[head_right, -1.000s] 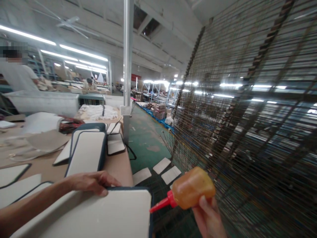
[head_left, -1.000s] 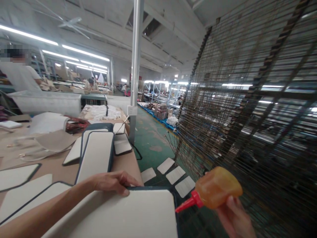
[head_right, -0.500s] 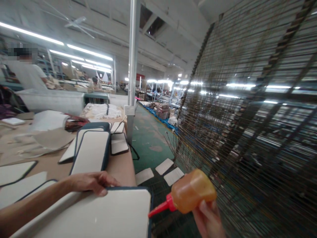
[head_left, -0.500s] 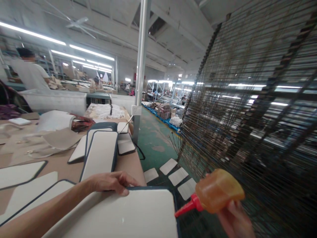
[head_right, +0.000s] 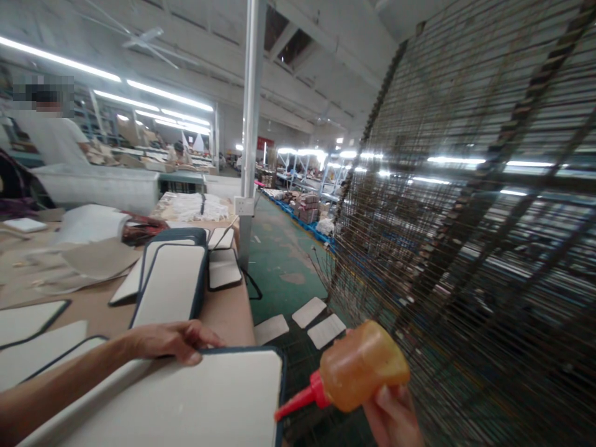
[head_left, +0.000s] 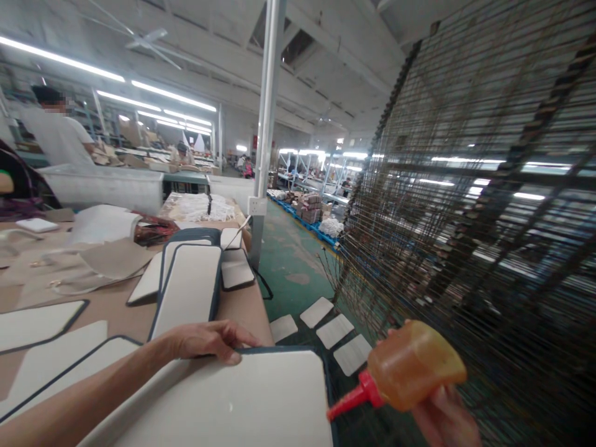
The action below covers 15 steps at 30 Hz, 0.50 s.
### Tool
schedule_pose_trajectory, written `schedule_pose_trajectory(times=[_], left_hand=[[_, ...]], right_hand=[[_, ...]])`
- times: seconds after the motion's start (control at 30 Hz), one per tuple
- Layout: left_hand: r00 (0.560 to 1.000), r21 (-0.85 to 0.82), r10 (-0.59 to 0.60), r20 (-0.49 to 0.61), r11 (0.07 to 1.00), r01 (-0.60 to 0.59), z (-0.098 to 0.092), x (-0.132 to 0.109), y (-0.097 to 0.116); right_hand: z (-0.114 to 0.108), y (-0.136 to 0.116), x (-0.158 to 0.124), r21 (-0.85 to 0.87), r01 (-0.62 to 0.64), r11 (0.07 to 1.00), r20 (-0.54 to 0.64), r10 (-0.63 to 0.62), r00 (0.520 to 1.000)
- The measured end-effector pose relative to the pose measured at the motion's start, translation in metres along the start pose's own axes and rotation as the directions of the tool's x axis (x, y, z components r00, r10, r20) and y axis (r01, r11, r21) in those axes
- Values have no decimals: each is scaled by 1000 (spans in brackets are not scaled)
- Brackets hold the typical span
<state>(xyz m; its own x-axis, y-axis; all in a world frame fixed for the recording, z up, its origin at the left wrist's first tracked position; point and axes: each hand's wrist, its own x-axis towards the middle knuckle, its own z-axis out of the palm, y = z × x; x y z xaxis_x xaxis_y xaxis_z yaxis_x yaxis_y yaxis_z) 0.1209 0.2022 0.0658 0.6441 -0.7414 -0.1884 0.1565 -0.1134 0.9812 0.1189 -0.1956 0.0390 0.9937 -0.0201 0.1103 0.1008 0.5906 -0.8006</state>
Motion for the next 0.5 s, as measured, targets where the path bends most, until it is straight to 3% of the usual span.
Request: schedule_pose_trajectory(times=[0.13,0.5], left_hand=[[1000,-20,-7,14,1000,7,1,0,1],[1000,-63,-12,-26,998,11,-3,0,-9]], right_hand=[[-6,-3,-1,-70,-29,997,35,32,999],[-15,-1,-11,-65,-23,998,-97,16,995]])
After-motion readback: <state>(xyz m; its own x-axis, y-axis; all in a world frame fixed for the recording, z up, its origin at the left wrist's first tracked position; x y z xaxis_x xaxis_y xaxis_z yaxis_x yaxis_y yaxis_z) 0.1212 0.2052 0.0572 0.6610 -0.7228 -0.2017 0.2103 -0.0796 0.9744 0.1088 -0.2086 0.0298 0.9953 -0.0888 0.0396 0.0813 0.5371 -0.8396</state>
